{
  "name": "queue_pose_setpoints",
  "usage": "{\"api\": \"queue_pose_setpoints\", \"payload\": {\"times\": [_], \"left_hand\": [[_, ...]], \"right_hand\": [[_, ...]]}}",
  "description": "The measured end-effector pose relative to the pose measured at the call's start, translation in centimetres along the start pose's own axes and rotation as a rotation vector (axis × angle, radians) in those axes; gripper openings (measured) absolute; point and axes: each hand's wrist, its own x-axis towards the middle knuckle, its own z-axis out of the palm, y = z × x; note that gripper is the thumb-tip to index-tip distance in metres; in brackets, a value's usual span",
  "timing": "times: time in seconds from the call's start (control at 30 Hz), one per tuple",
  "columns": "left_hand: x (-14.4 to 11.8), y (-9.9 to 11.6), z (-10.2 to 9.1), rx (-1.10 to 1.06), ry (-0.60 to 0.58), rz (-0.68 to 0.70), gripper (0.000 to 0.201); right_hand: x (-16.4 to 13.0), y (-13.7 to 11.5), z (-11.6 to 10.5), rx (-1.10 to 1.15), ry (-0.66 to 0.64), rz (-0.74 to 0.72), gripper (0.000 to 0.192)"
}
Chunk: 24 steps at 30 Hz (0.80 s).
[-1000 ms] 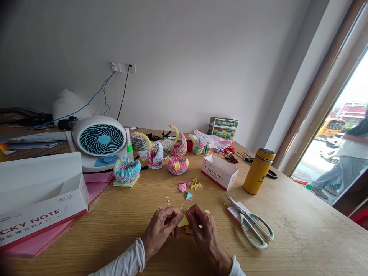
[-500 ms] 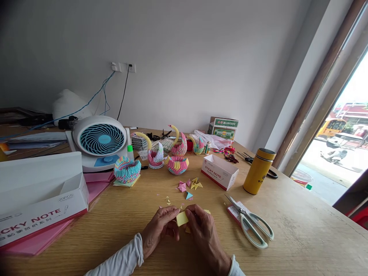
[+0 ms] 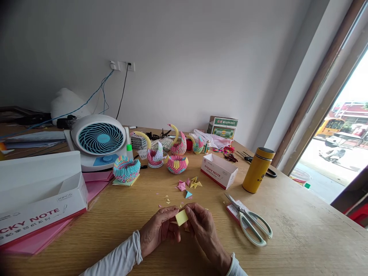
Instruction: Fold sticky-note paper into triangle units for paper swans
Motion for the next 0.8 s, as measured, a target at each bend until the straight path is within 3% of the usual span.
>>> {"api": "queue_pose_setpoints", "payload": {"times": [0.8], "left_hand": [[0.10, -0.05, -0.39, 0.022, -0.068, 0.007, 0.028]], "right_hand": [[0.07, 0.07, -0.24, 0.105, -0.011, 0.038, 0.042]]}}
